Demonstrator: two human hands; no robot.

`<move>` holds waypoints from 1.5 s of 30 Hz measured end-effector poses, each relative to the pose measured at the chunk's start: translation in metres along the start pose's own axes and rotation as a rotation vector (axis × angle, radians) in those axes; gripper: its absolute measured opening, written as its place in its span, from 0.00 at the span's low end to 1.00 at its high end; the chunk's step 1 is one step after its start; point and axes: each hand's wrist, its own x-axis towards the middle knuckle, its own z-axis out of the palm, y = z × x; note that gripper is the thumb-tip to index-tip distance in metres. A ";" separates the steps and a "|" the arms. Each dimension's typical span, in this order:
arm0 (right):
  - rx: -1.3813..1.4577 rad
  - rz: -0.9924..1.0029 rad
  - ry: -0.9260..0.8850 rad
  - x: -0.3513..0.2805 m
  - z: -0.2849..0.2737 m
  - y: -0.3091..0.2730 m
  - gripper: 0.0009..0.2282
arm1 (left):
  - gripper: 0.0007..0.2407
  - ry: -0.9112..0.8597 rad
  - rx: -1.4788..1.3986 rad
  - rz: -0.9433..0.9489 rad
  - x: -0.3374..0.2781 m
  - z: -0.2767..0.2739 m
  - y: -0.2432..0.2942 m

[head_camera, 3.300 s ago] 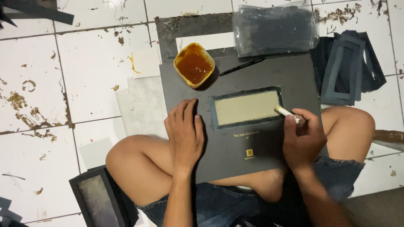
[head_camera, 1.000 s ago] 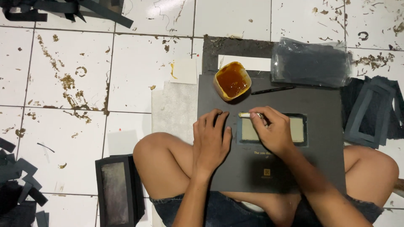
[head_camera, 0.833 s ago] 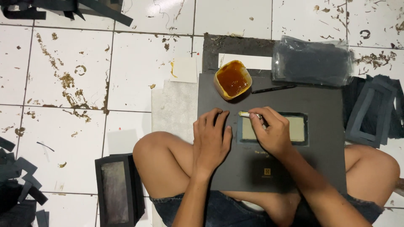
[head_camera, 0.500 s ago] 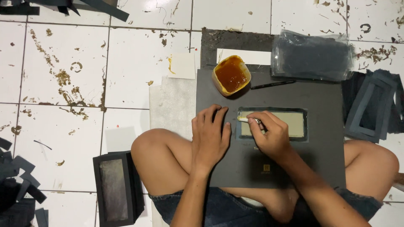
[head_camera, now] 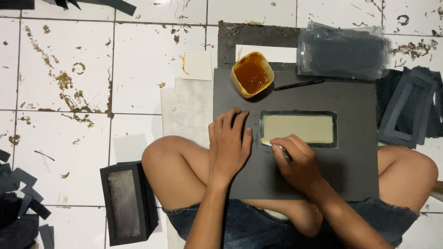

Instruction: The person sits on the floor with a dark board on their lap and rubs a white stick dipped in a bowl of amber liquid along the inner edge of a rectangular frame cutout. They then peel the cut frame piece away from the board, set it aside, and stack a pile of black paper sheets.

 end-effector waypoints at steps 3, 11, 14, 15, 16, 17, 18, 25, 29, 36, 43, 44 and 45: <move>-0.019 -0.009 0.032 0.000 -0.001 -0.005 0.05 | 0.13 -0.002 -0.007 0.000 0.000 -0.001 0.000; -0.080 -0.091 0.083 0.019 0.002 -0.004 0.07 | 0.13 0.005 0.006 0.001 -0.001 0.000 -0.001; -0.096 -0.150 0.043 0.019 0.004 -0.003 0.05 | 0.13 0.007 0.000 0.001 -0.001 0.000 -0.001; -0.114 -0.177 0.024 0.018 0.005 -0.004 0.04 | 0.13 0.005 -0.002 -0.001 -0.001 -0.001 -0.001; -0.113 -0.177 0.022 0.017 0.003 -0.005 0.04 | 0.13 0.005 -0.002 -0.003 -0.001 -0.001 -0.001; -0.104 -0.171 -0.008 0.016 0.001 -0.006 0.03 | 0.13 0.006 0.001 -0.001 -0.001 -0.001 -0.002; -0.096 -0.163 -0.038 0.014 -0.002 -0.007 0.03 | 0.13 0.006 0.002 0.001 -0.001 0.000 -0.002; -0.082 -0.062 -0.053 -0.008 -0.004 0.001 0.04 | 0.14 -0.016 -0.019 -0.008 0.000 -0.002 -0.001; -0.167 -0.016 0.005 -0.014 -0.002 0.003 0.03 | 0.14 -0.013 -0.026 -0.016 -0.001 -0.003 0.000; -0.081 -0.035 0.055 -0.004 0.015 0.000 0.02 | 0.13 -0.011 -0.017 -0.014 -0.001 0.000 -0.001; -0.126 -0.068 0.103 0.027 0.014 -0.003 0.03 | 0.13 0.017 -0.021 -0.005 0.000 -0.004 0.001; -0.122 -0.069 0.128 0.031 0.015 0.000 0.02 | 0.13 0.018 -0.021 -0.007 0.000 -0.004 0.001; -0.117 -0.070 0.154 0.036 0.017 0.004 0.02 | 0.13 0.019 -0.022 -0.010 0.000 -0.003 0.001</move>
